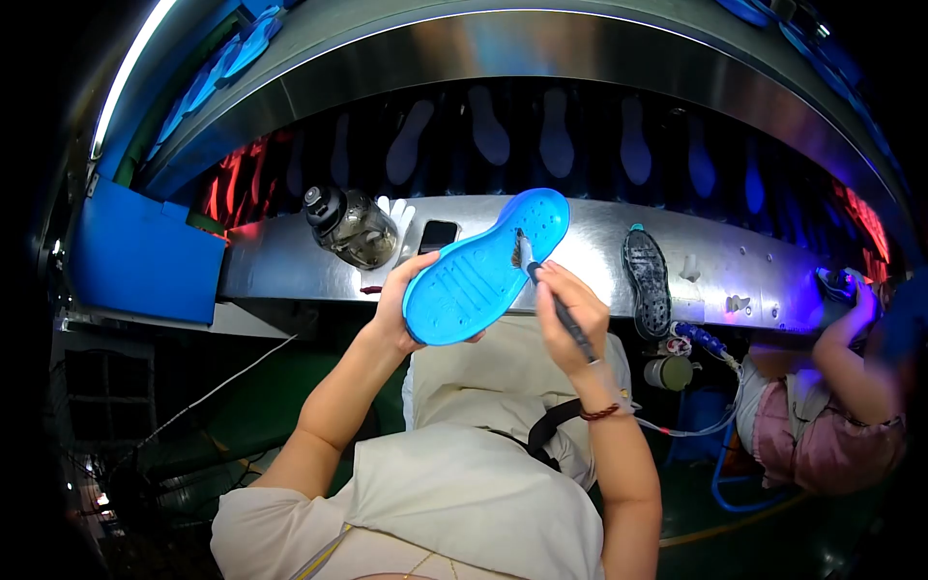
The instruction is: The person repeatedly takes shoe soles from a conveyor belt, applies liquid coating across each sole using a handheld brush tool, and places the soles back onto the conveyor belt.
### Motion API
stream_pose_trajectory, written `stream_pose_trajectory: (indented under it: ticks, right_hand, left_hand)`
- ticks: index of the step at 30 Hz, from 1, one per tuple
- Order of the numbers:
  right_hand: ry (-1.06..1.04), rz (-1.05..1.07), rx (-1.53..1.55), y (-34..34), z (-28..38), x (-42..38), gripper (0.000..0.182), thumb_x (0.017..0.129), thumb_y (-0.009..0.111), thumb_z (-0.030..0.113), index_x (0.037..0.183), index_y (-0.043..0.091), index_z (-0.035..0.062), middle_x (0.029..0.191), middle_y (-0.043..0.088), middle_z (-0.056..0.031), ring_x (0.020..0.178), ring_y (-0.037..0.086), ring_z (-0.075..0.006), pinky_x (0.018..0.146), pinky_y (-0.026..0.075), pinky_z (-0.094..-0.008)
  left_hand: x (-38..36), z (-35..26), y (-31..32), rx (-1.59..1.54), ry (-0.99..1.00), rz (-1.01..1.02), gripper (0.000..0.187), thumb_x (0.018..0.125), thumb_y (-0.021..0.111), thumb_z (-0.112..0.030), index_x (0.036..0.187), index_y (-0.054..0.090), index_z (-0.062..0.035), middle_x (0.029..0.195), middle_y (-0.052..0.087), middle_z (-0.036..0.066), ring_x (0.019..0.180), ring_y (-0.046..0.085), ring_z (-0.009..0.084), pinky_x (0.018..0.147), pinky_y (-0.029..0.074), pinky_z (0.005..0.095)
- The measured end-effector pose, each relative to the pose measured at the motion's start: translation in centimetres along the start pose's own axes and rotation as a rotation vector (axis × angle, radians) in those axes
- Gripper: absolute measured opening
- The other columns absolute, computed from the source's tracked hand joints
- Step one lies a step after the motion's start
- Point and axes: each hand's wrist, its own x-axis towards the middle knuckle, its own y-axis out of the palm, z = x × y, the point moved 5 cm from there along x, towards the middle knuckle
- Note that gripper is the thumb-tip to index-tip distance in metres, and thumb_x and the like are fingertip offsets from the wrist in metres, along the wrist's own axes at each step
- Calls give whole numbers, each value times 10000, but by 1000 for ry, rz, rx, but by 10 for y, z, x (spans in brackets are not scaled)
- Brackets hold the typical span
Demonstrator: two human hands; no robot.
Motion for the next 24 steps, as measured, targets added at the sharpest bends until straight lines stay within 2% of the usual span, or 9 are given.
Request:
stream_pose_trajectory:
  ticks: [2,5,6,9,11,16,18,19,24]
  right_hand:
    - [91,-8,60,-3,0,2,131,748,599,13,867,635,-29,893,635,-179,877,622,-279,786,478,-318]
    - [-7,-11,-128,-5,9,22,171,752,640,75,901,642,-9,877,628,-149,784,593,-243,712,460,-305]
    - [134,9,-107,-6,-3,22,178,770,637,100,915,641,-2,847,622,-130,723,577,-207,655,448,-283]
    - [185,12,22,-1,-14,24,172,803,610,108,926,633,-11,761,610,-79,652,546,-129,600,428,-240]
    - [381,-113,269,5,-27,15,160,828,581,111,900,627,-24,659,567,-15,580,480,-51,536,388,-197]
    - [418,-70,197,21,-40,1,151,836,545,100,840,607,-38,631,558,-12,565,476,-44,518,370,-192]
    - [316,-118,184,25,-30,1,128,812,569,82,799,611,-38,553,531,4,490,438,-25,453,348,-185]
    - [316,-117,185,25,-29,0,128,812,569,82,799,611,-38,553,531,4,490,438,-25,453,348,-185]
    - [303,-107,178,30,-29,-7,118,796,560,56,779,604,-52,529,520,-11,469,438,-34,439,348,-195]
  left_hand:
    - [0,1,4,-12,38,-11,542,849,365,-416,1217,425,-22,1121,524,204,912,579,347,643,511,506]
    - [5,0,7,-93,88,-16,534,859,346,-412,1216,425,-24,1118,526,201,920,575,347,678,502,514]
    - [6,1,8,-95,113,-17,532,863,339,-413,1215,426,-24,1117,528,196,924,574,345,694,498,513]
    - [13,5,11,-115,169,-28,527,870,329,-414,1213,427,-27,1115,532,185,925,572,338,711,495,505]
    - [18,9,14,-156,207,-43,517,875,334,-418,1203,435,-31,1111,538,168,917,577,318,711,501,482]
    - [27,12,20,-119,311,-46,496,876,364,-396,1195,441,-24,1100,544,148,942,572,274,748,493,463]
    - [29,11,20,-142,379,-75,481,879,378,-375,1193,439,-16,1099,546,133,970,559,255,803,476,431]
    - [27,12,26,-192,387,-100,410,885,404,-329,1160,435,-26,1028,546,97,907,545,202,769,459,340]
    - [29,18,27,-209,435,-160,401,888,402,-327,1146,440,-23,1005,545,90,906,538,188,785,438,319]
